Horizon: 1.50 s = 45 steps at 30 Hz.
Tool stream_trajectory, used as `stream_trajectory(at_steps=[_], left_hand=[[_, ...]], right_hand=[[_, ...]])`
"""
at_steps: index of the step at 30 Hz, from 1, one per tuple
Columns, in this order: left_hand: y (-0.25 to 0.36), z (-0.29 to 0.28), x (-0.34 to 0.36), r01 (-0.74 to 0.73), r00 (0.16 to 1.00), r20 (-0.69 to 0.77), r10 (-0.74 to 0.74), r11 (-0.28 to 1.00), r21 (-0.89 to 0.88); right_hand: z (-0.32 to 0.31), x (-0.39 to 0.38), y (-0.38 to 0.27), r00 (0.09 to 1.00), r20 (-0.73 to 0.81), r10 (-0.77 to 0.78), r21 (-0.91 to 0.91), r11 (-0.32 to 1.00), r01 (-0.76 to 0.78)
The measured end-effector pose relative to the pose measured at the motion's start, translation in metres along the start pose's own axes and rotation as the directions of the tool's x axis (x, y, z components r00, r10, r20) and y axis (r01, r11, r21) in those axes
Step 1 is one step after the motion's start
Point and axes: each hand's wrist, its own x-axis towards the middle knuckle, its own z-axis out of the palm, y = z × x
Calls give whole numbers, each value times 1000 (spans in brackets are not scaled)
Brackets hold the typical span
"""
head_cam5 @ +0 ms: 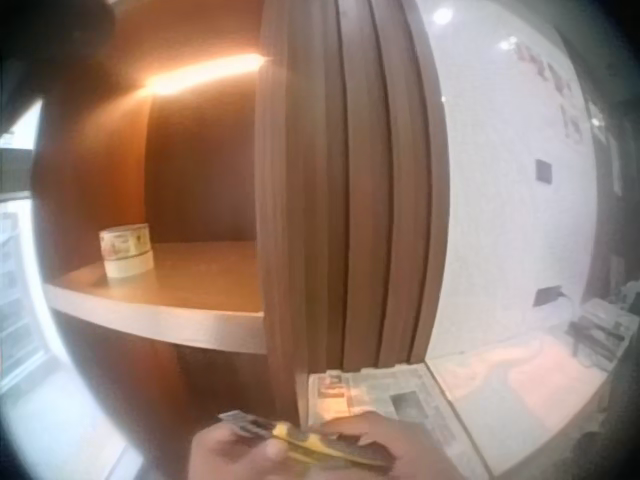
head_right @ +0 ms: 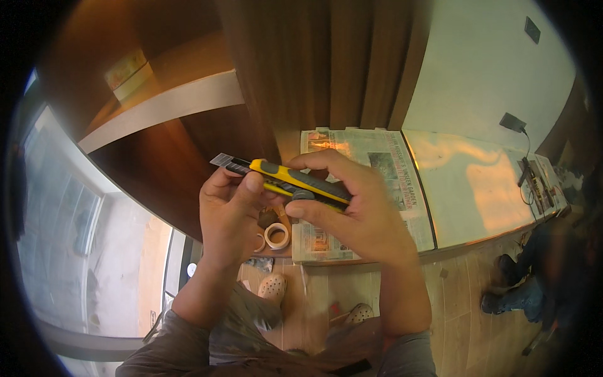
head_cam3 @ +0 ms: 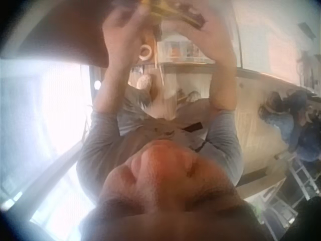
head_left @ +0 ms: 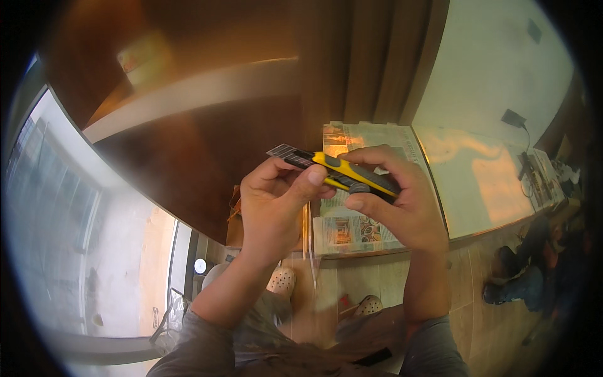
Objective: The person sits on the floor and uses a utility knife to trim the edge of a cabinet. They repeatedly extend and retract the blade, then scrape along the cabinet edge to remove material.
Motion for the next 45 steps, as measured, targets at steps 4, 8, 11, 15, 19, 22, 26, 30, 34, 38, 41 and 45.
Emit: stream_trajectory(at_steps=[4, 8, 11, 15, 19, 22, 26, 30, 34, 38, 41, 45], left_hand=[[-6, 3, 5, -71, 997, -3, 72, 995, 74], [-15, -12, 13, -325, 927, 13, 376, 784, 529], [-21, -25, 16, -452, 865, 209, 457, 524, 722], [-25, -24, 13, -430, 899, 283, 335, 546, 719], [-21, -24, 12, -434, 898, 309, 313, 513, 741], [-16, -24, 12, -430, 900, 321, 295, 483, 763], [-13, -20, 8, -419, 906, 336, 259, 423, 803], [-11, -20, 8, -417, 907, 349, 236, 401, 816], [-8, -20, 9, -432, 900, 370, 229, 367, 824], [-8, -18, 9, -430, 902, 367, 228, 389, 815], [-9, -20, 10, -463, 884, 394, 254, 349, 815], [-11, -22, 12, -501, 859, 427, 281, 297, 813]], right_hand=[[-13, 2, -3, 986, -27, -164, -196, 968, 156], [-28, 4, 7, 953, -122, -278, -428, 881, 203], [-32, 3, 19, 944, -127, -305, -428, 876, 225], [-25, 5, 24, 947, -135, -292, -402, 890, 217], [-20, 7, 27, 944, -148, -294, -403, 890, 214], [-19, 9, 28, 941, -157, -299, -401, 890, 216], [-20, 8, 30, 941, -161, -297, -404, 890, 212], [-20, 8, 34, 949, -147, -279, -376, 903, 207], [-20, 10, 36, 936, -165, -311, -381, 895, 230], [-21, 10, 36, 938, -158, -309, -394, 891, 227], [-21, 10, 38, 938, -157, -308, -392, 891, 227], [-21, 10, 37, 934, -166, -317, -390, 891, 233]])
